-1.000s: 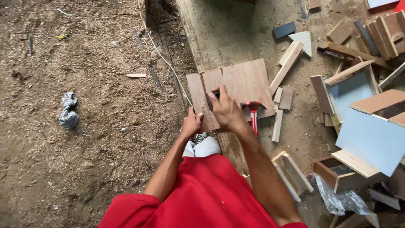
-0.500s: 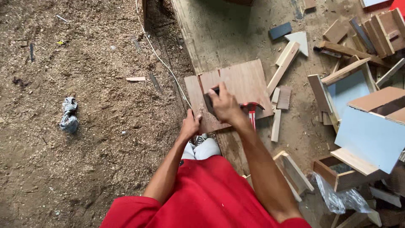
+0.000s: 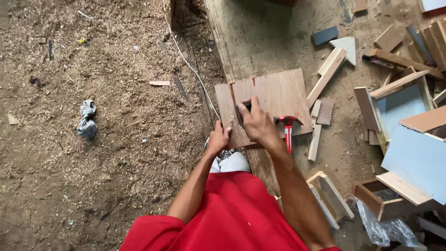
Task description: The person sands a small rectangular wooden plank using a sanding block. They hold the plank with one hand and rub the sanding block back and forth across the surface. The person briefly lifts the plank to inspect it before continuing to sand.
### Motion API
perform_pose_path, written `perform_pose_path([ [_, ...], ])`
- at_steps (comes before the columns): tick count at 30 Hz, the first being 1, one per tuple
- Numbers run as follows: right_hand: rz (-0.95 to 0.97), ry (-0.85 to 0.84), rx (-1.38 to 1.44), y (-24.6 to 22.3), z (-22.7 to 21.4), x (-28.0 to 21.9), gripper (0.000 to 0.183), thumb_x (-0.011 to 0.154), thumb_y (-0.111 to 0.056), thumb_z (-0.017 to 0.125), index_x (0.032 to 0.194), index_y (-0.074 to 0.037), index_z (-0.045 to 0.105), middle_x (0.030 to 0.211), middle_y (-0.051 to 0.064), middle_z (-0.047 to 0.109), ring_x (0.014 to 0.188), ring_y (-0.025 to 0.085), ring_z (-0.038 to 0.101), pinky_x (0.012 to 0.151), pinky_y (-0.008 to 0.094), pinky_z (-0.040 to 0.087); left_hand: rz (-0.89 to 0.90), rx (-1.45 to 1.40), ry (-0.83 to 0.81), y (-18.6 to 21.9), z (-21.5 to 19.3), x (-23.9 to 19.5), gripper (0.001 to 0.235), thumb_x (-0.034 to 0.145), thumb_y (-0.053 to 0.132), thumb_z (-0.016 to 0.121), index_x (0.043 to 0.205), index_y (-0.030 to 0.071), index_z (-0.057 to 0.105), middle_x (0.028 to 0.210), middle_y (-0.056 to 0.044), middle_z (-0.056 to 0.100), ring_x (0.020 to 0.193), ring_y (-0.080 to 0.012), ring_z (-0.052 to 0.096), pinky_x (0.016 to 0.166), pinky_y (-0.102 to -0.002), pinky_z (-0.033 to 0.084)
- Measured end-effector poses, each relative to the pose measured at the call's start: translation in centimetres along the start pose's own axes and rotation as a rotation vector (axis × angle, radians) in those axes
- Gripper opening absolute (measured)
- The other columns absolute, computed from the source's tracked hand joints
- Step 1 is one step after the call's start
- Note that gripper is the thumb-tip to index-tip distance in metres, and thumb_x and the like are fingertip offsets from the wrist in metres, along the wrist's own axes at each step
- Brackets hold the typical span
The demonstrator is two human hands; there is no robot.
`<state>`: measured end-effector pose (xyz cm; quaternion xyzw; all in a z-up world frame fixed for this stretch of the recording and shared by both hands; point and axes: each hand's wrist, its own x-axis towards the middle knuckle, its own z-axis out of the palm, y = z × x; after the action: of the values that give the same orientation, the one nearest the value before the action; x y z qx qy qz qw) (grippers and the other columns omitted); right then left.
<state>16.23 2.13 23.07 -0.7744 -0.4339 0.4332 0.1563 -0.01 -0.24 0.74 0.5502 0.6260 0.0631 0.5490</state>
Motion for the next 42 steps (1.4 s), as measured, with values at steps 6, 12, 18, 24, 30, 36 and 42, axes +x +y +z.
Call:
perform_pose_path([
  [6, 0.056, -0.077, 0.076, -6.0, -7.9, -4.3, 0.035, 0.105, -0.04, 0.043, 0.123, -0.01, 0.048, 0.074, 0.018, 0.066, 0.055, 0.027, 0.066, 0.048, 0.043, 0.054, 0.055, 0.008, 0.007, -0.1, 0.0, -0.3, 0.049, 0.1, 0.039, 0.057, 0.137, 0.008, 0.045, 0.106, -0.037, 0.069, 0.104, -0.0545, 0.066, 0.089, -0.058, 0.052],
  [12, -0.145, 0.002, -0.061, -7.4, -7.6, -8.6, 0.035, 0.106, -0.037, 0.048, 0.124, -0.007, 0.051, 0.081, 0.016, 0.072, 0.068, 0.025, 0.071, 0.06, 0.042, 0.054, 0.058, -0.012, 0.004, 0.2, -0.6, -0.7, 0.051, 0.097, 0.036, 0.058, 0.138, 0.009, 0.045, 0.107, -0.034, 0.07, 0.101, -0.0504, 0.069, 0.088, -0.054, 0.055],
  [18, -0.213, 0.164, 0.028, -2.6, -3.5, -5.1, 0.035, 0.105, -0.037, 0.051, 0.122, -0.006, 0.052, 0.104, 0.027, 0.072, 0.1, 0.043, 0.071, 0.082, 0.05, 0.055, 0.032, -0.013, -0.027, 1.6, -1.1, -1.5, 0.043, 0.098, 0.037, 0.055, 0.13, 0.008, 0.057, 0.107, -0.031, 0.071, 0.101, -0.0477, 0.072, 0.091, -0.053, 0.055],
  [24, -0.065, 0.012, -0.005, -3.4, -2.0, -2.8, 0.034, 0.108, -0.038, 0.045, 0.123, -0.008, 0.049, 0.095, 0.022, 0.07, 0.088, 0.037, 0.072, 0.077, 0.049, 0.055, 0.002, 0.1, 0.028, 0.8, 0.1, -0.7, 0.042, 0.099, 0.037, 0.058, 0.125, 0.005, 0.06, 0.11, -0.032, 0.069, 0.105, -0.0511, 0.065, 0.091, -0.056, 0.052],
  [30, 0.02, -0.043, 0.076, -7.1, -10.2, -9.3, 0.03, 0.103, -0.037, 0.048, 0.114, -0.01, 0.051, 0.067, 0.008, 0.06, 0.044, 0.022, 0.061, 0.036, 0.038, 0.051, -0.033, -0.04, 0.005, -0.7, 0.8, -0.1, 0.043, 0.097, 0.038, 0.055, 0.123, 0.005, 0.06, 0.102, -0.031, 0.072, 0.093, -0.0461, 0.075, 0.083, -0.054, 0.059],
  [36, 0.008, 0.014, 0.096, -6.0, -6.4, -6.8, 0.027, 0.105, -0.034, 0.047, 0.117, -0.009, 0.047, 0.067, 0.015, 0.061, 0.048, 0.027, 0.063, 0.041, 0.043, 0.051, 0.032, -0.033, -0.002, 0.2, -0.3, -0.1, 0.041, 0.099, 0.038, 0.057, 0.122, 0.004, 0.06, 0.1, -0.03, 0.072, 0.086, -0.045, 0.074, 0.081, -0.051, 0.058],
  [42, -0.035, 0.039, 0.127, -1.5, -1.8, -1.3, 0.027, 0.105, -0.033, 0.05, 0.117, -0.008, 0.049, 0.074, 0.013, 0.065, 0.054, 0.026, 0.068, 0.048, 0.043, 0.057, 0.068, 0.011, 0.063, 0.2, -0.2, -0.4, 0.042, 0.097, 0.039, 0.062, 0.119, 0.003, 0.062, 0.106, -0.027, 0.071, 0.101, -0.0459, 0.068, 0.088, -0.053, 0.053],
])
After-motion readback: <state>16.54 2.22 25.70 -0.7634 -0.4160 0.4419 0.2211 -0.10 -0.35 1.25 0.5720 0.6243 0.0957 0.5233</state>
